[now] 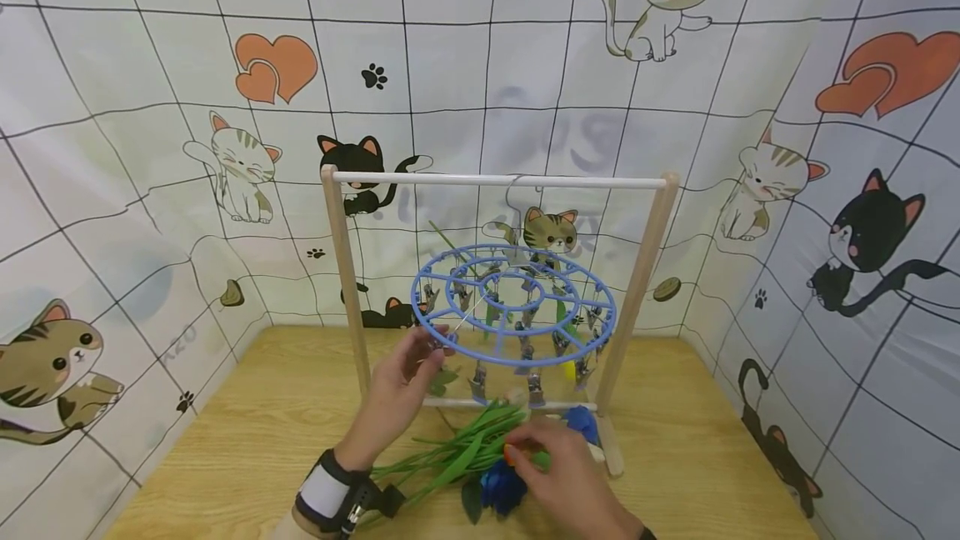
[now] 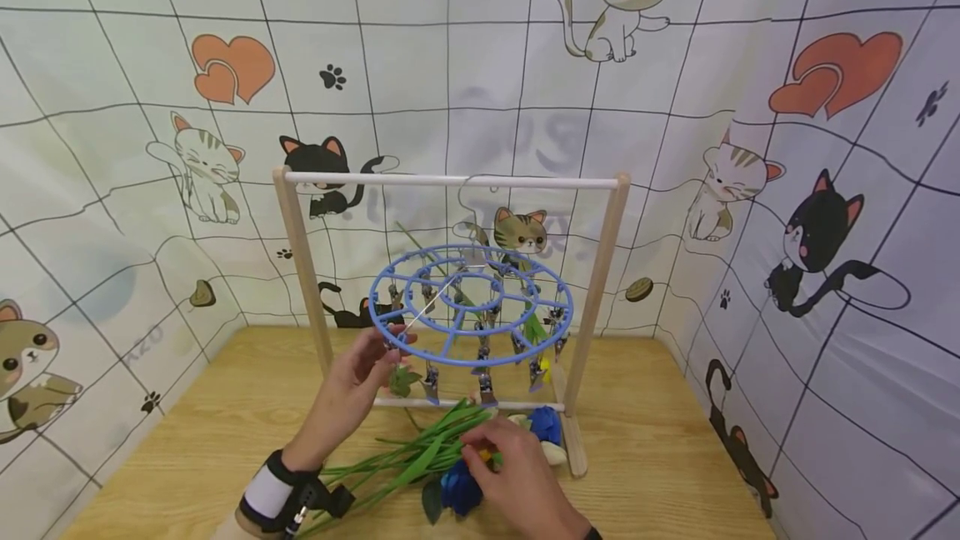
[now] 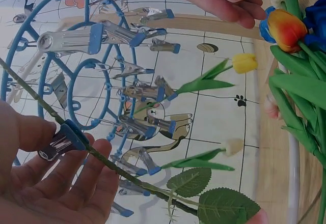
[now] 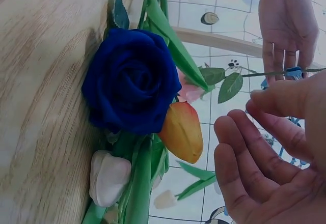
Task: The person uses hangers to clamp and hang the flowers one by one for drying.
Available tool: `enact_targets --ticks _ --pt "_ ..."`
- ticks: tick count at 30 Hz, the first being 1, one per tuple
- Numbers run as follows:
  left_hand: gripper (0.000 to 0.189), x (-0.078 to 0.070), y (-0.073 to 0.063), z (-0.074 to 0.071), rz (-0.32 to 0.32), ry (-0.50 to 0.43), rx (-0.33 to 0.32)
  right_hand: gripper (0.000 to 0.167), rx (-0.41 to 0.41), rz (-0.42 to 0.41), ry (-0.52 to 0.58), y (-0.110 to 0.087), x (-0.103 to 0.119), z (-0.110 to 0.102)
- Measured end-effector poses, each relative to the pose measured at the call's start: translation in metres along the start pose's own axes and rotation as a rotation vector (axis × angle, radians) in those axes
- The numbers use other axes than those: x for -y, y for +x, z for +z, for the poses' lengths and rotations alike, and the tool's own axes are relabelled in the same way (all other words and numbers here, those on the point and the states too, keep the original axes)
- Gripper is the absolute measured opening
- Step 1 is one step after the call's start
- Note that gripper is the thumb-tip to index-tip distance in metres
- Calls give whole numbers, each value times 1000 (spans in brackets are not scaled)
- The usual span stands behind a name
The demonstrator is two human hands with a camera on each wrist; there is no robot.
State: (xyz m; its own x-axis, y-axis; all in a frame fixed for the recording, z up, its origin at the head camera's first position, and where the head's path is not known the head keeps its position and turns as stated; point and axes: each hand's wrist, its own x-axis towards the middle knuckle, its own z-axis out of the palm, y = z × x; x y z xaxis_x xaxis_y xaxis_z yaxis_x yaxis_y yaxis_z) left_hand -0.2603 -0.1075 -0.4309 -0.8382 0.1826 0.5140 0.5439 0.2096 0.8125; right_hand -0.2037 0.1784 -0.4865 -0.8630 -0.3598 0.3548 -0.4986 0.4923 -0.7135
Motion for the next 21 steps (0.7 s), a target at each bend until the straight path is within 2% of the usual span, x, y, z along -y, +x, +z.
enact_targets --ticks 6,11,16,21 --pt "37 3 -3 -5 -42 -36 -4 13 60 -33 -68 5 0 5" --pt "41 6 -8 -8 -68 -38 -16 20 169 -78 -133 12 2 11" --pt "46 10 -12 -10 -77 -4 -33 24 276 -162 -262 20 5 24" --pt "48 14 -18 -14 -83 44 -40 30 366 -204 -376 30 8 39"
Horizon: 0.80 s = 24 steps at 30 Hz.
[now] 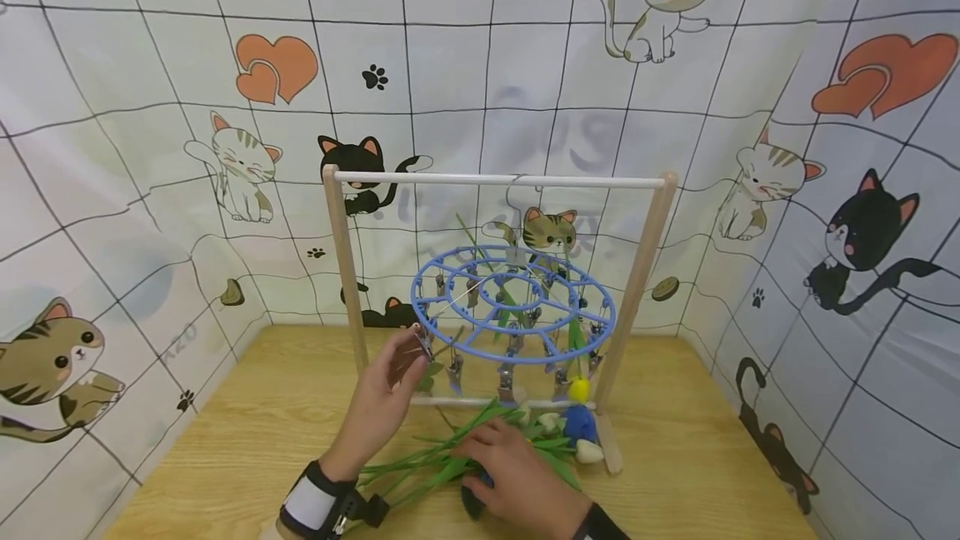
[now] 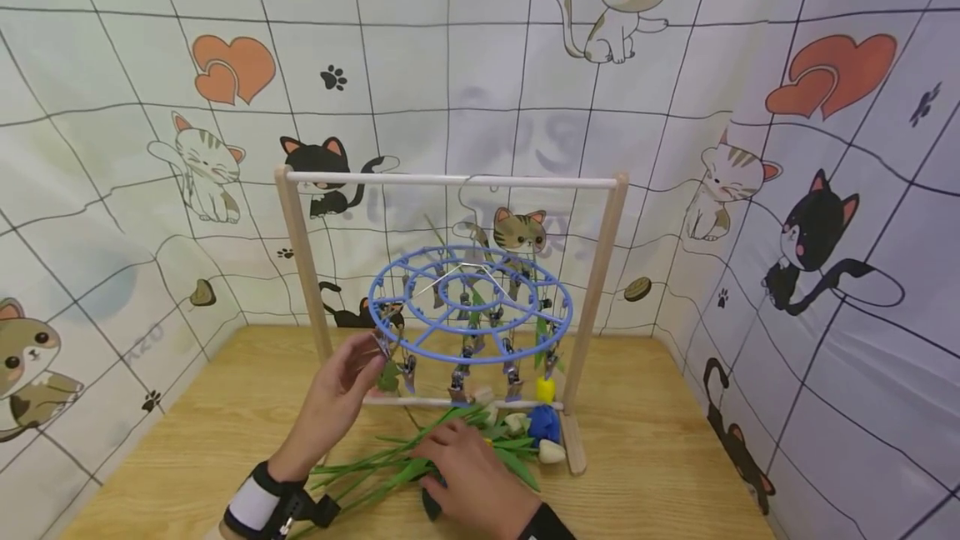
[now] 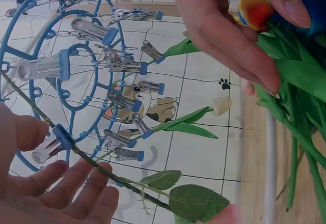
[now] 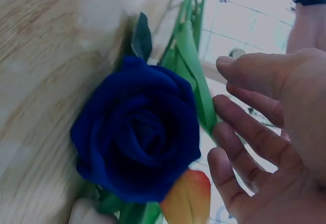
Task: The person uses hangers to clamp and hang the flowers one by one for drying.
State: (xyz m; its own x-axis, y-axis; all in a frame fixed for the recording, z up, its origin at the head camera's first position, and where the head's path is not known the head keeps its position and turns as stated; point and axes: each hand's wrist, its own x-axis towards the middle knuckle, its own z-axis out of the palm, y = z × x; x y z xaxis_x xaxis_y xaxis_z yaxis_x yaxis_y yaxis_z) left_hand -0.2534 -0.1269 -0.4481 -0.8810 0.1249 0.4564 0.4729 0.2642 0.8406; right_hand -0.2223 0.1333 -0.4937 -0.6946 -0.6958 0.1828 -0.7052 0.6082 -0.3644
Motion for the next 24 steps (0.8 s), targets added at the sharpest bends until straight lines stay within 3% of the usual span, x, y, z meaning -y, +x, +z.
enact_targets --ticks 5,10,19,24 --pt "51 6 -9 -3 -25 44 -3 30 17 -17 -111 9 0 8" --pt "56 10 -19 -5 -57 109 -14 24 -27 -17 -164 11 -1 15" --pt "59 15 -35 -6 -167 185 11 21 -76 -14 -165 11 -2 18" --pt "49 11 -43 -6 -203 236 69 20 -91 15 -154 10 0 15"
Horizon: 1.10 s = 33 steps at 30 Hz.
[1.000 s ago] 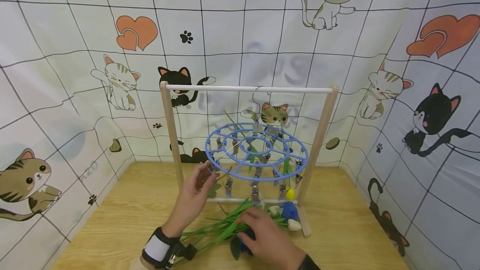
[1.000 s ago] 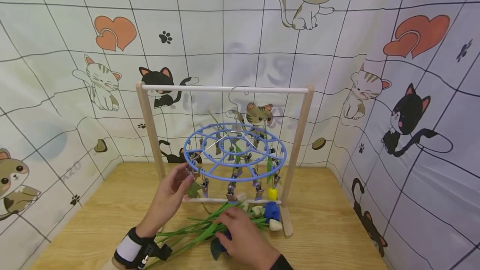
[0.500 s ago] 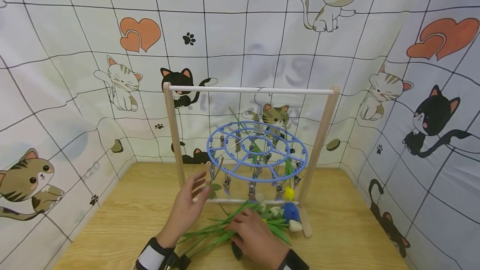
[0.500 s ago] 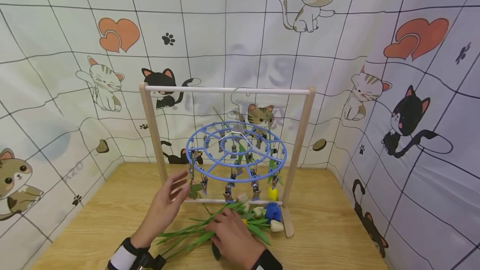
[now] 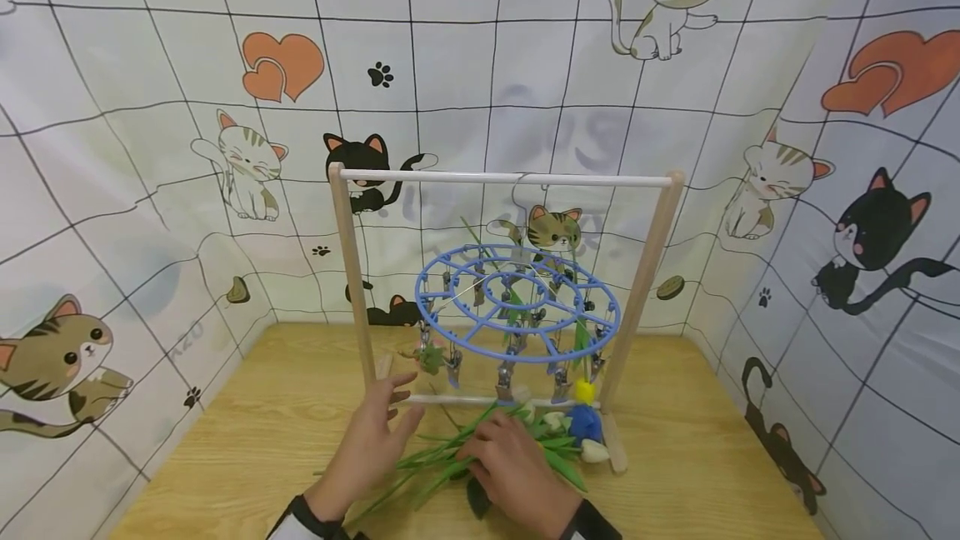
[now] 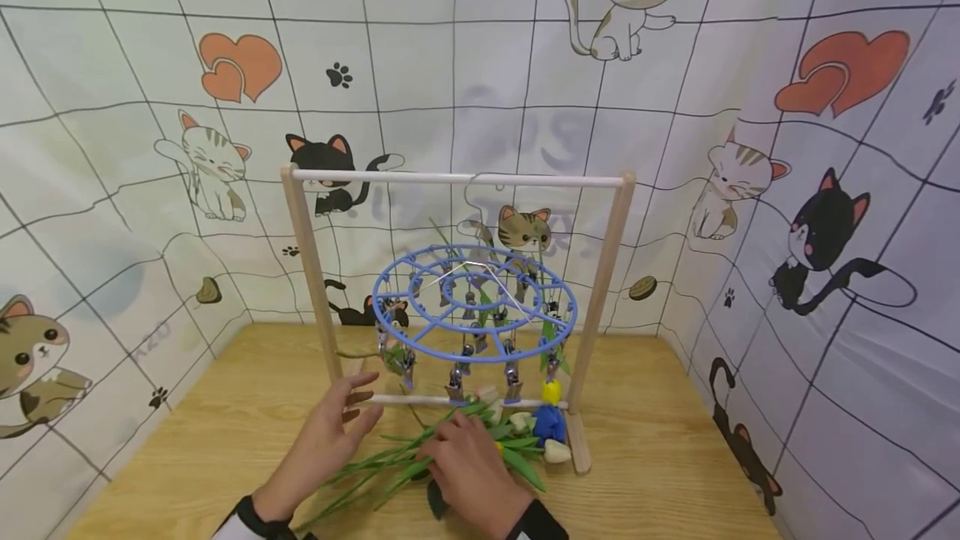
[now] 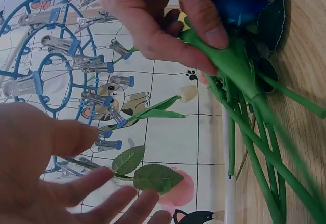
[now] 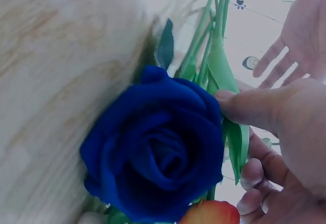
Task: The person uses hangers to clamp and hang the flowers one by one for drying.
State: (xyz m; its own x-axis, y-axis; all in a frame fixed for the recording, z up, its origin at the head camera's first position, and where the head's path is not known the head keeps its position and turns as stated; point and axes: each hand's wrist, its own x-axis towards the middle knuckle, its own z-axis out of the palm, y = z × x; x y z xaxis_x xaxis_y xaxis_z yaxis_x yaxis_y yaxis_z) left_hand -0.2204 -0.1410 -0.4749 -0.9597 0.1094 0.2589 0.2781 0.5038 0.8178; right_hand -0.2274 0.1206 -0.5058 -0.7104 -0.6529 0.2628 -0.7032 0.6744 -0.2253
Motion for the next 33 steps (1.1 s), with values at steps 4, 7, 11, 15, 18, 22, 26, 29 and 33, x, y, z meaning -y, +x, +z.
enact_targets --ticks 4,7,11,15,18,22,26,29,33 --pt "31 -2 -4 1 45 70 100 21 -51 0 -19 -3 -2 -6" --pt "27 1 -5 2 110 126 188 22 -119 -4 -55 -8 -3 -9" --pt "25 3 -6 0 133 138 276 25 -202 24 -107 -17 -5 -17" --pt "17 5 -7 -3 127 131 328 26 -249 71 -88 -27 -11 -28" --pt "13 8 -9 -4 138 129 349 26 -289 115 -68 -33 -18 -33" --pt "14 12 -10 -5 116 104 355 27 -352 186 -71 -40 -28 -37" --pt "16 14 -10 -6 65 45 317 33 -435 213 -93 -46 -35 -40" --pt "17 13 -10 -7 55 -5 286 38 -498 199 -109 -50 -38 -43" --pt "16 8 -8 -6 98 -31 247 41 -536 177 -112 -54 -40 -47"
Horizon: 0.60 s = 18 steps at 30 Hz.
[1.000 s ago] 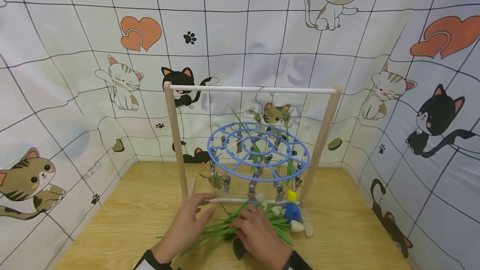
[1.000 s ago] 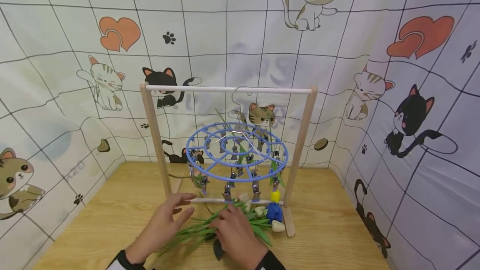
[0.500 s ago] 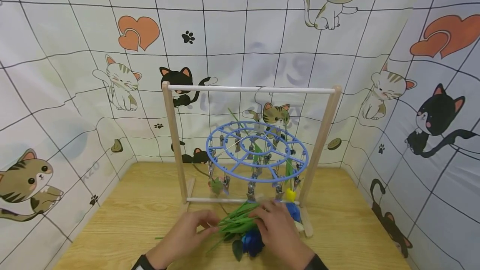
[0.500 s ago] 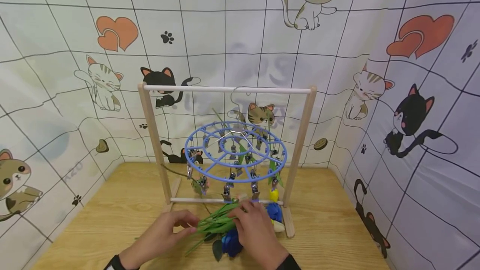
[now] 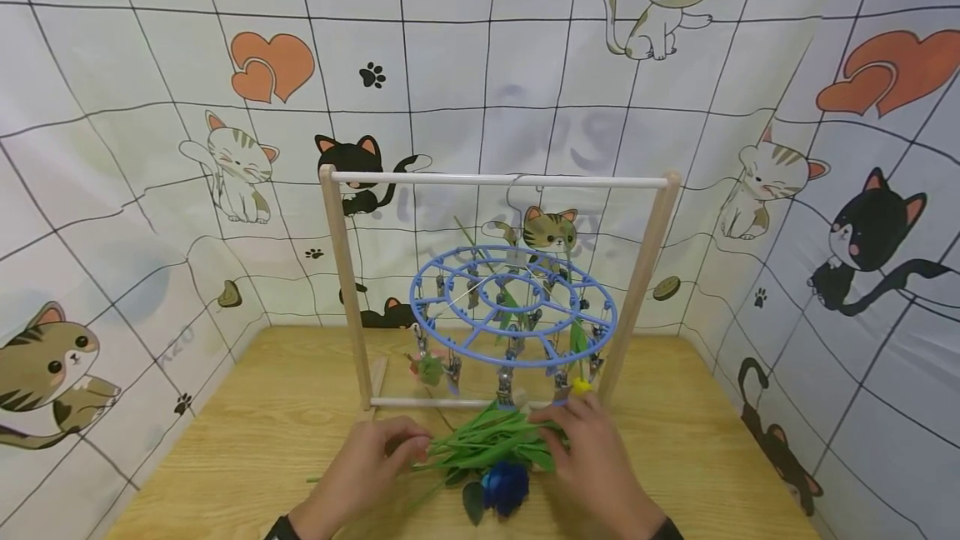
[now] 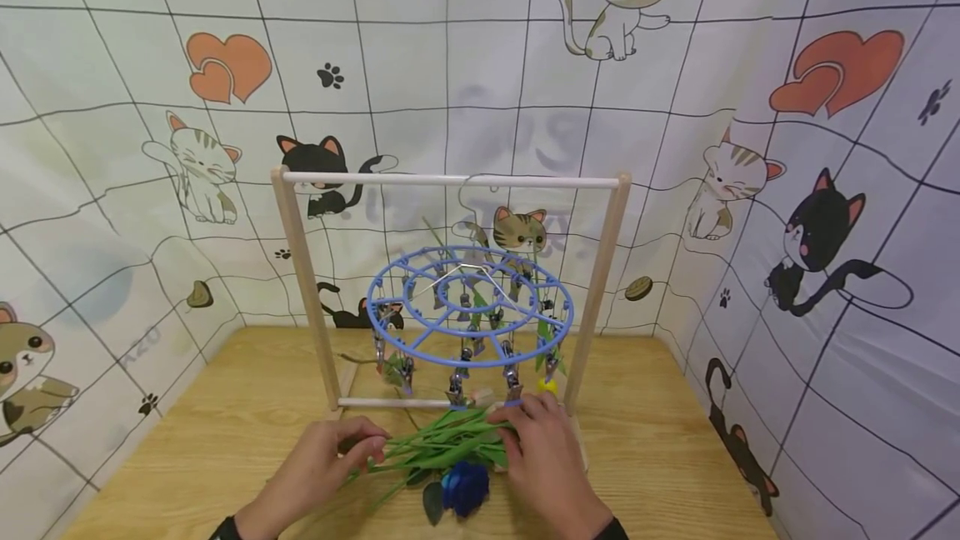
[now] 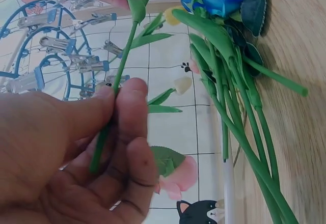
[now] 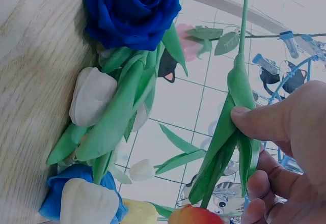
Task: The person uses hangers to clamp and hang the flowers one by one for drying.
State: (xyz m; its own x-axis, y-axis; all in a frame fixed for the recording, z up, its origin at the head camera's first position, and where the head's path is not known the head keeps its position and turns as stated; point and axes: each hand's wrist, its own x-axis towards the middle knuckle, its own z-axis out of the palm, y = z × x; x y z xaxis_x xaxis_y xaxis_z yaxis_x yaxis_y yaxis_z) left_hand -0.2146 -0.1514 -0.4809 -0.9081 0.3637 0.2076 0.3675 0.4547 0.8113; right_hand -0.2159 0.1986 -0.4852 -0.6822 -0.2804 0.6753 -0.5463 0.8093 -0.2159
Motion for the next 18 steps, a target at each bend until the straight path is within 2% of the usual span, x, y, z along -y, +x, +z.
enact_targets --ticks 5,14,18 --pt "12 -6 1 1 49 29 -61 44 -17 -22 -10 0 0 -3" --pt "13 -13 -2 2 48 88 -97 50 -90 -87 -19 -2 0 -6" --pt "12 -17 -1 2 69 105 -125 50 -118 -120 6 -1 6 -9"
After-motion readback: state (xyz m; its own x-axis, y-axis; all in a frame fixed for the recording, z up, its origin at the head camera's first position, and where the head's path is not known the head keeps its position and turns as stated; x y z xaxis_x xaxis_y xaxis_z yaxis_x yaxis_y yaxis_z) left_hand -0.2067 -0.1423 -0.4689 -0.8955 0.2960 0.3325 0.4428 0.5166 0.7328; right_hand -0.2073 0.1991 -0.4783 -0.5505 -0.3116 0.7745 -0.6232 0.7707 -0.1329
